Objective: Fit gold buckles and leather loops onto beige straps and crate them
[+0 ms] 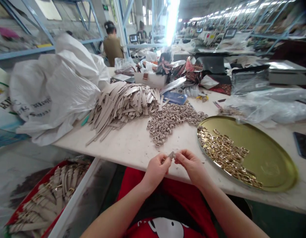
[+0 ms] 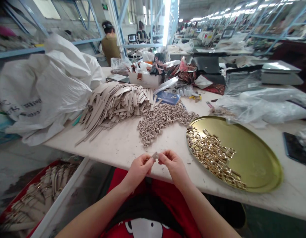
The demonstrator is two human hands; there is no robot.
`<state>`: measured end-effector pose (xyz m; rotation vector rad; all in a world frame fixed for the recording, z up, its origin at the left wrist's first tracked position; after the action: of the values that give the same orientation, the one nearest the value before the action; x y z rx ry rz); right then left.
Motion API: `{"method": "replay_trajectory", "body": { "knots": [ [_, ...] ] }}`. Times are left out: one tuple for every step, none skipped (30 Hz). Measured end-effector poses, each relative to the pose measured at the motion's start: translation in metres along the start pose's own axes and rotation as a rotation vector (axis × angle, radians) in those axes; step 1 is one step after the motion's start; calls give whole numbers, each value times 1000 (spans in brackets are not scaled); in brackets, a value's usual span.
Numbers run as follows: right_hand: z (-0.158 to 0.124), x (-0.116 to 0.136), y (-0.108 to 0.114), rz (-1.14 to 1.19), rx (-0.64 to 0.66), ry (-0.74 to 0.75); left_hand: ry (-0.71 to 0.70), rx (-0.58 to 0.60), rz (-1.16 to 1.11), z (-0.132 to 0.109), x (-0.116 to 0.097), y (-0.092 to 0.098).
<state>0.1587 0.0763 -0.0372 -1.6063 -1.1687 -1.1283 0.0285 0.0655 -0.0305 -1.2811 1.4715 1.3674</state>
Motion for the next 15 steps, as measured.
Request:
{"method": "replay_trajectory", "body": {
  "knots": [
    [-3,-1,1,12,0,-7,-7,4,8,-5,1,0],
    [-6,-2,2,15,-1,-5,-12,16,18,-9,1,1],
    [-9,-2,3,2,-3,7,-16,39,35,-12,0,1],
    [-13,-2,5,-28,-3,28,-22,76,59,-15,0,2],
    [-17,-1,7,-70,1,57,-32,120,93,-18,-2,2],
    [-21,0,8,-120,8,90,-44,162,133,-21,-4,3],
    [-24,0,10,-169,20,121,-56,202,176,-23,-5,4],
    [-28,1,11,-211,30,150,-62,233,212,-25,-7,5],
    [-31,2,13,-243,33,176,-65,258,237,-27,-7,6],
    [-33,2,14,-264,30,200,-62,276,245,-29,-8,6],
    [-35,3,14,-275,23,218,-54,285,236,-30,-8,5],
    [-37,3,14,-275,15,226,-43,281,211,-32,-8,4],
    [-38,3,13,-264,3,222,-36,259,180,-32,-8,3],
    [-38,3,12,-246,-12,210,-37,223,151,-33,-8,3],
    [-39,2,11,-225,-25,192,-48,182,134,-33,-8,3]
  ]
}}
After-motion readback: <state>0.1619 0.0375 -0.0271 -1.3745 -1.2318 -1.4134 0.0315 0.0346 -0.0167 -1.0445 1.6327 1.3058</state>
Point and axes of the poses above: each hand's wrist, its own z-axis towards the middle knuckle, its own y-axis out of the back of the hand, x = y × z, the point moved 7 cm from there along z, towards the middle knuckle, and after that the axes turned 14 degrees about -x, right-handed, at the moved point
